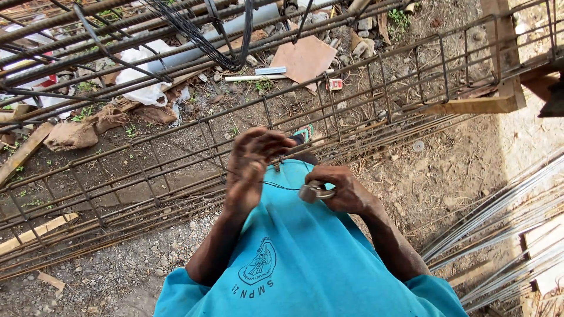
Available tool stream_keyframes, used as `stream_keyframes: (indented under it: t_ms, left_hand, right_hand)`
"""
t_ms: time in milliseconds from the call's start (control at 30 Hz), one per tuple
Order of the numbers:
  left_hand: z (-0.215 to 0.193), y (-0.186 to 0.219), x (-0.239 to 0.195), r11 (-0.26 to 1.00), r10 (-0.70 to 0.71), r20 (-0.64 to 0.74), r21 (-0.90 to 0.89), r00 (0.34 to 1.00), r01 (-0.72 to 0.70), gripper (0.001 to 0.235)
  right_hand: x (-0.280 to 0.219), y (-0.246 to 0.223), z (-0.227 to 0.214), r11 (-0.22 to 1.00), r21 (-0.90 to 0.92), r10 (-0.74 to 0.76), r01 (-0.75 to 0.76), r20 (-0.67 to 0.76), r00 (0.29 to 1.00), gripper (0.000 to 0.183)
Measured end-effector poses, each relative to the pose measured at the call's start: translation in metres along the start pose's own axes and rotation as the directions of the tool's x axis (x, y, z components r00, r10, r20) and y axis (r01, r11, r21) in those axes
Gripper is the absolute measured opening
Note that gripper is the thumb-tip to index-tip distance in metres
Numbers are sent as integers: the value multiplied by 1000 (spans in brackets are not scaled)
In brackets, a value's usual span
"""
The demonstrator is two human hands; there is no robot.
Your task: The person uses pliers to twist wire ties around the intersections of a steel rebar grid. They repeatedly grab wire ends, wrap them around the bars, and twist them to secure the mesh structure.
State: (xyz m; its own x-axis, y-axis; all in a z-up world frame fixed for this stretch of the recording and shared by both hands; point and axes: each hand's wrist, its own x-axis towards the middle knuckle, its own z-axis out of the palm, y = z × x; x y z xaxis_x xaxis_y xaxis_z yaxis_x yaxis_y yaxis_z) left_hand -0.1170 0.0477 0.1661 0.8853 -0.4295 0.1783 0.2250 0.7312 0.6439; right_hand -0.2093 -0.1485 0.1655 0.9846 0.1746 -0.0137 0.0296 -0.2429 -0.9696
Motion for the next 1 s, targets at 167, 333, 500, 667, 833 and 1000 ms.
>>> stream_keyframes:
  t_ms: [167,333,500,667,833,1000]
  left_hand:
    - [-23,-8,-8,999,47,-142,29,989,-43,49]
    - [-20,-16,-1,975,126,-91,196,988,-106,70]
    - [-29,-31,15,941,-42,63,337,997,19,74]
    - [-18,-63,30,922,-16,86,387,996,-19,60]
    - [-17,-59,40,831,-123,-5,546,992,106,64]
    - [-9,-64,41,658,-380,-119,663,917,358,68]
  right_hand:
    - [-5,14,14,990,-91,111,-110,3,994,25]
    - [-4,10,23,976,-123,186,-182,22,982,32]
    - [-26,62,41,974,-47,188,-222,-385,903,17]
    - [18,14,14,986,-93,75,-139,-500,863,16]
    - [63,-4,3,985,-163,-48,-48,-535,844,23]
    - [74,48,-14,997,-74,-24,-19,-538,843,16]
